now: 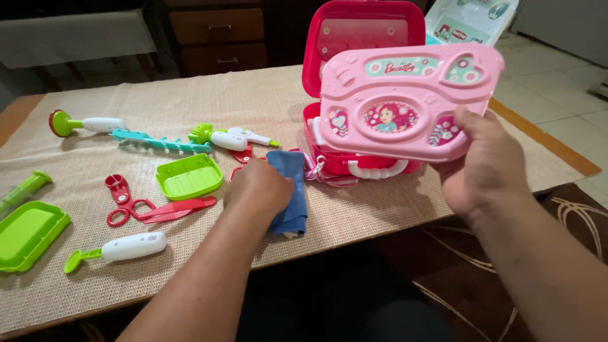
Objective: The person wipes various pieces of a plastic toy medical kit using a blue cloth and then packs them into a pink and teal toy suitcase.
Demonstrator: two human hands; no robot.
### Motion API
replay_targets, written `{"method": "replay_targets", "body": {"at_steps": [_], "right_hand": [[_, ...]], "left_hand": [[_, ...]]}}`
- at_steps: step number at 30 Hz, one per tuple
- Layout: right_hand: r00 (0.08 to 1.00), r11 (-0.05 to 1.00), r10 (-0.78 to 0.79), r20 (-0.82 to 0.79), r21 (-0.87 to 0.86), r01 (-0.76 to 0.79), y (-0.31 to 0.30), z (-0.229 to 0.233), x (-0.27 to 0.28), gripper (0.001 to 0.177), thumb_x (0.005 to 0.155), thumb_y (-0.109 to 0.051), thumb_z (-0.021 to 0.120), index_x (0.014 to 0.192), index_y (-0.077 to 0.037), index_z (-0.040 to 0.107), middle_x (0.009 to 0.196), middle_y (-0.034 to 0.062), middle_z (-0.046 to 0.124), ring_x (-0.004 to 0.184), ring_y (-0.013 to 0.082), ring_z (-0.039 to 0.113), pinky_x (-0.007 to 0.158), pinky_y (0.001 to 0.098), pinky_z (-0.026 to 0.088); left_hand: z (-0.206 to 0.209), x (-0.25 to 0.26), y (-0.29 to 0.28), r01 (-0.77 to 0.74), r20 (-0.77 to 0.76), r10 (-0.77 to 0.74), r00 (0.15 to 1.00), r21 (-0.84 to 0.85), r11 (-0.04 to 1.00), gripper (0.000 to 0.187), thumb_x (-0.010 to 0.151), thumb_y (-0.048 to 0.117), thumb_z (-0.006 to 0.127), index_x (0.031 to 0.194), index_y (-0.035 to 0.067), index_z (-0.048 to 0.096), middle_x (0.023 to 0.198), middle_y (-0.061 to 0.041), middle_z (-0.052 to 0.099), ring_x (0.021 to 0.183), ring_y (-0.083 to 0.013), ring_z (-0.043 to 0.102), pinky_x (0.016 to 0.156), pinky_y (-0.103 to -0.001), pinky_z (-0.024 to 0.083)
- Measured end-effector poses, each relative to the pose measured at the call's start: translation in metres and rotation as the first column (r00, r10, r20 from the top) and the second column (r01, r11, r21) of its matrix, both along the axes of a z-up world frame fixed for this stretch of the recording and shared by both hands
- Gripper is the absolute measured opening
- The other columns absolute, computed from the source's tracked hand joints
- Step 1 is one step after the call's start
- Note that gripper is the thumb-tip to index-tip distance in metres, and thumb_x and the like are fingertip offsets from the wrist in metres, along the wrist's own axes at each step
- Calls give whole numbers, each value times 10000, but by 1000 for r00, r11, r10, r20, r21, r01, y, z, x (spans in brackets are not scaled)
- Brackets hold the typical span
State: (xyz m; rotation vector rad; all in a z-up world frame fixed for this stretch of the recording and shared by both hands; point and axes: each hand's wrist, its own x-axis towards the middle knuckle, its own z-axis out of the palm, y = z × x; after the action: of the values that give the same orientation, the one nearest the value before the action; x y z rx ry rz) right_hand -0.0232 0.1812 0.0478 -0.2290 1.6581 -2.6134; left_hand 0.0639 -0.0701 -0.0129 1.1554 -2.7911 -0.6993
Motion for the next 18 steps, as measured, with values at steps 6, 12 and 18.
{"method": "replay_targets", "body": {"at_steps": [6, 12, 18], "right_hand": [[987, 988, 155, -30, -2, -155, -13, -3, 2, 444, 1017, -153, 442, 1440, -18, 469, 1318, 110, 655, 1182, 211, 691, 1043, 426, 519], [969, 969, 243, -46, 58, -240, -39, 6, 24, 450, 977, -103, 437, 1427, -77, 446, 1315, 109, 649, 1163, 214, 687, 1013, 394, 532], [909, 909, 416, -12, 3, -416, -64, 10, 42, 436, 974, -46, 475, 1409, -48, 453, 1280, 123, 641, 1113, 235, 692, 954, 464, 562]], "left_hand": [[3, -2, -25, -71, -478, 160, 864, 199, 977, 430, 882, 353, 654, 1039, -41, 724, 1039, -276, 751, 985, -402, 748, 879, -450, 581], [58, 0, -33, -94, -859, -8, 512, -65, 993, 373, 855, 308, 691, 1112, 38, 660, 986, -204, 744, 943, -384, 713, 835, -458, 552], [76, -5, -17, -52, -767, -175, 618, -262, 964, 274, 899, 287, 687, 1054, 64, 727, 1048, -211, 635, 948, -389, 663, 851, -480, 527]]}}
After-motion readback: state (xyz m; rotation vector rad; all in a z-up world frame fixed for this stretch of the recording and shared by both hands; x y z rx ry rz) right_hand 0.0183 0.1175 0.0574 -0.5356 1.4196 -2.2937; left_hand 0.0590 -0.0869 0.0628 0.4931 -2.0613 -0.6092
